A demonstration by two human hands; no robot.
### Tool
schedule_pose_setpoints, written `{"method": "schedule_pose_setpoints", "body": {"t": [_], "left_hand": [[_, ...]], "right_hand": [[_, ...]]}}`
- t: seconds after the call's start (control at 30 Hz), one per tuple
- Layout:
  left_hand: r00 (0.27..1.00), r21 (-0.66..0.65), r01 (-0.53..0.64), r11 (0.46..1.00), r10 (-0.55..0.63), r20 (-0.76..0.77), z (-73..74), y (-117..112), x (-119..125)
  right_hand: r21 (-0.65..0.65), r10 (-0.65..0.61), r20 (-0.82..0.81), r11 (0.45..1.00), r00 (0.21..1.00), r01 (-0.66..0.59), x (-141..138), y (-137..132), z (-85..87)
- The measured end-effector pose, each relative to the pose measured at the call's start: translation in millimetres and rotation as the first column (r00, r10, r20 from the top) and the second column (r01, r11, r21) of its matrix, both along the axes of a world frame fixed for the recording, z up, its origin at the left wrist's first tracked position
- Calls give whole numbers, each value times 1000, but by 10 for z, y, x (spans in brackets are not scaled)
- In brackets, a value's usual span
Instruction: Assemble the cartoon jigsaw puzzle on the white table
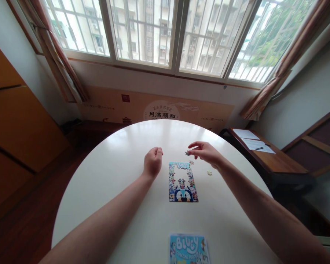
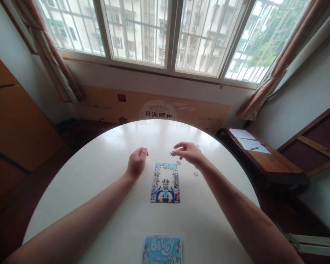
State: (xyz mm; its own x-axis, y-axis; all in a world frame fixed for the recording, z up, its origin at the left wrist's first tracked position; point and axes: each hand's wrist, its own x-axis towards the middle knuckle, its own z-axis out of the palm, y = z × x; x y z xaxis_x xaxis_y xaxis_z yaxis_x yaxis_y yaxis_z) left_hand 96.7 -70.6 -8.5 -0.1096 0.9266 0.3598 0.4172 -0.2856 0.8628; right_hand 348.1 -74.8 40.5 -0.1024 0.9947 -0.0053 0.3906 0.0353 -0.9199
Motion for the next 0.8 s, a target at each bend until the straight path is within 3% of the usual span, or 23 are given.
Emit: {"method": "schedule_pose_setpoints", "body": {"t": [0.13, 0.33, 0.8], "left_hand": [[987, 138, 113, 984, -96, -129, 21, -70, 18], [924, 293, 333, 896, -248, -291, 51, -183, 70], [902, 339, 378, 862, -259, -347, 50, -208, 95]], "right_hand": [[-38, 2, -162, 999, 987, -8, -320, -227, -136], [-57, -76, -298, 996, 951, 62, -365, -305, -201], [-110, -33, -352, 994, 935, -6, -434, -387, -262]]}}
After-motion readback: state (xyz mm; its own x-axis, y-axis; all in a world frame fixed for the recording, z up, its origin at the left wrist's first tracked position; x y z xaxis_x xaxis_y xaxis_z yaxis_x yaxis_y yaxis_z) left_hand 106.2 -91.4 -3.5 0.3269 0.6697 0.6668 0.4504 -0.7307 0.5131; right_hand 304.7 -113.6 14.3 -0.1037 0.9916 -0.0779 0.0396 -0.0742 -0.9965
